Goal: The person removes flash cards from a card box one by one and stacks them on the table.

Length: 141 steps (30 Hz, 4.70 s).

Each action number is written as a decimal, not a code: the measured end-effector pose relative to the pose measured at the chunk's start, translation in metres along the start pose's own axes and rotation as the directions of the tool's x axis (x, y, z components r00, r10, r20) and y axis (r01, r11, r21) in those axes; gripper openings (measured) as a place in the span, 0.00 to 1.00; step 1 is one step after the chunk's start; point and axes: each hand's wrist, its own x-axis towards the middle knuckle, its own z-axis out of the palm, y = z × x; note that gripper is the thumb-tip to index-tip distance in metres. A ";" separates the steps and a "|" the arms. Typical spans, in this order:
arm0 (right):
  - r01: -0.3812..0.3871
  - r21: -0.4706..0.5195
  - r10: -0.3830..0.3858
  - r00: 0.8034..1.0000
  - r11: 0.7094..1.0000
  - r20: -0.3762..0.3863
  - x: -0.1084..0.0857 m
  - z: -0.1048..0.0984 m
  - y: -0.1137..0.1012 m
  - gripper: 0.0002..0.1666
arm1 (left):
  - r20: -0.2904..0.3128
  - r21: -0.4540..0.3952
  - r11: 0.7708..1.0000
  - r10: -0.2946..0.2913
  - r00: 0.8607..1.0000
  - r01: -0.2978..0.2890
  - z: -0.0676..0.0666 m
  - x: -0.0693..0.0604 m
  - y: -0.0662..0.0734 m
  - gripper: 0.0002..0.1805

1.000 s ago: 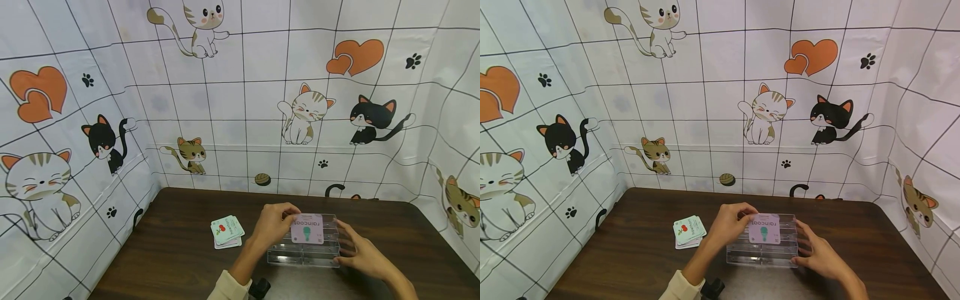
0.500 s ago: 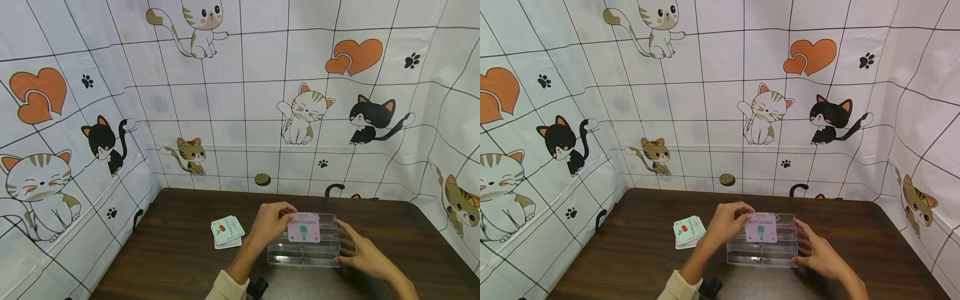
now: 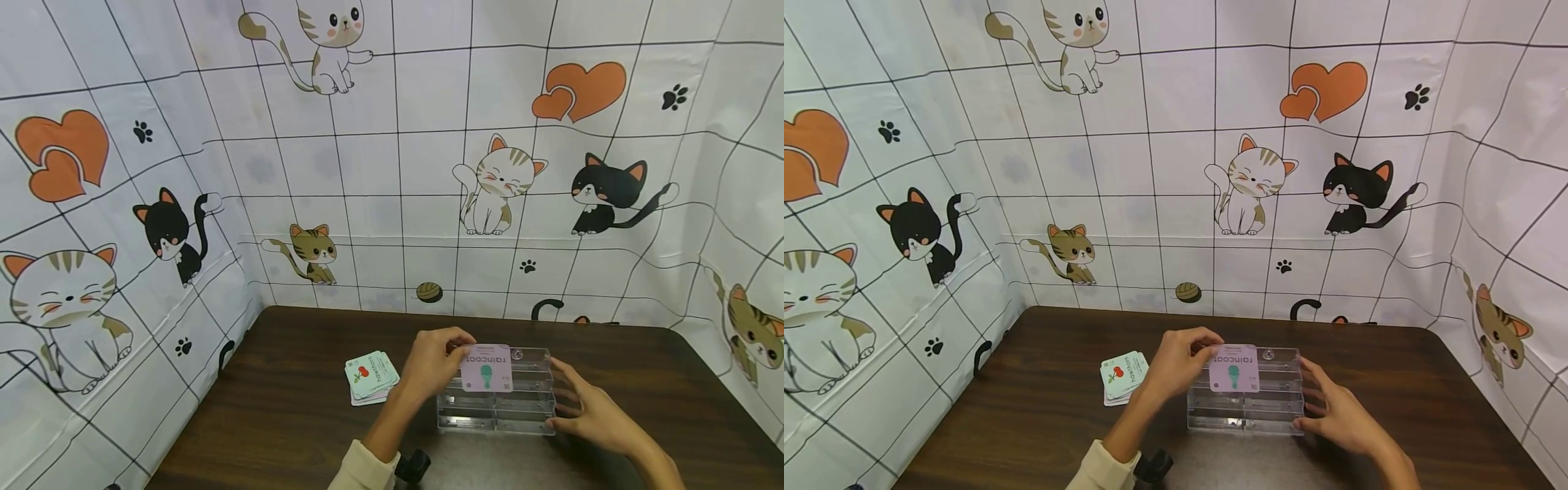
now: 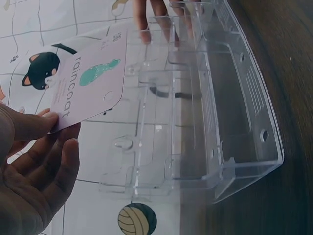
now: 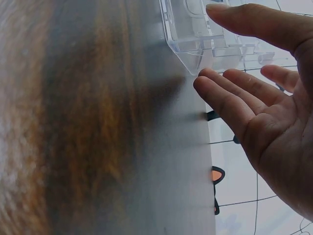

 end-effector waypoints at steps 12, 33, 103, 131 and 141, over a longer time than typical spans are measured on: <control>-0.020 0.007 0.020 1.000 1.000 0.021 0.003 0.002 0.000 0.72 | -0.013 0.007 1.000 -0.020 1.000 0.020 -0.007 -0.003 -0.009 0.07; 0.015 -0.013 -0.015 1.000 1.000 -0.008 0.002 0.001 0.001 0.71 | -0.037 0.048 0.998 -0.049 0.998 0.051 -0.021 -0.009 -0.024 0.07; 0.005 -0.041 -0.005 1.000 0.999 -0.003 0.001 0.001 0.004 0.71 | -0.130 0.124 0.982 -0.127 0.983 0.143 -0.081 -0.034 -0.074 0.07; 0.007 -0.044 -0.008 1.000 0.999 -0.002 0.001 0.001 0.006 0.71 | -0.151 0.095 0.977 -0.175 0.973 0.191 -0.098 -0.041 -0.083 0.06; 0.014 -0.051 -0.014 1.000 0.999 -0.003 0.000 0.001 0.006 0.71 | -0.163 0.105 0.971 -0.198 0.967 0.217 -0.103 -0.043 -0.086 0.07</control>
